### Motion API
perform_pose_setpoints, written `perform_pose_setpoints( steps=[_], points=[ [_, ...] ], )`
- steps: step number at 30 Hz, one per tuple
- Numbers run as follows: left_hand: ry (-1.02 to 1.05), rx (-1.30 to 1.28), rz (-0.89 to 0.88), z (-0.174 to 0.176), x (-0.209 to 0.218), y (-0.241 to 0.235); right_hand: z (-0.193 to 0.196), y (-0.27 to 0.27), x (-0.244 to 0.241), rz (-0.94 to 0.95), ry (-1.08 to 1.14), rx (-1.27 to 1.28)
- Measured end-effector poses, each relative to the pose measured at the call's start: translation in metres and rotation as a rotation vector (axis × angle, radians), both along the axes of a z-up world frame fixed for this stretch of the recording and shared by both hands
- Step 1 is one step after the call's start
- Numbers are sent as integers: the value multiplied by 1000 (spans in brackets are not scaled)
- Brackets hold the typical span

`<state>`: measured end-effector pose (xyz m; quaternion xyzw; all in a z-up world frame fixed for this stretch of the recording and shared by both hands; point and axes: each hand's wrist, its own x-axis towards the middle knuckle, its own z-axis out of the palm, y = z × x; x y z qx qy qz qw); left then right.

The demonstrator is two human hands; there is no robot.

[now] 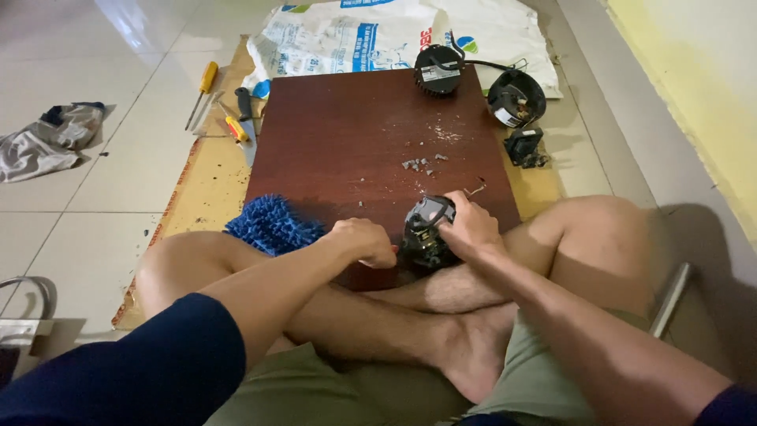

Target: The person sits on the floor and uses a screwdriver to scrape and clean the internal components of a disassembled electronic device. They then switch to using pliers to manipulate and remove parts from the device's interior.

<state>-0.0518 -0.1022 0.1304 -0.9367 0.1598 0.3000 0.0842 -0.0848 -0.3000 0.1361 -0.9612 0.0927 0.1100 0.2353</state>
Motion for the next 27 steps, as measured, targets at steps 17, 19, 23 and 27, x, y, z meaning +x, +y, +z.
perform_pose_setpoints(
  steps=[17, 19, 23, 27],
  points=[
    [-350, -76, -350, -5, -23, 49, 16, -8, -6, 55, 172, 146],
    [-348, -103, -307, -2, -25, 55, 27, -1, 1, 85, 195, 122],
    [-254, -125, -328, 12, -22, 60, 1, -6, 14, 69, 214, 155],
    [-161, -120, -308, 14, -25, 55, 3, -3, 11, 44, 224, 131]
  ],
)
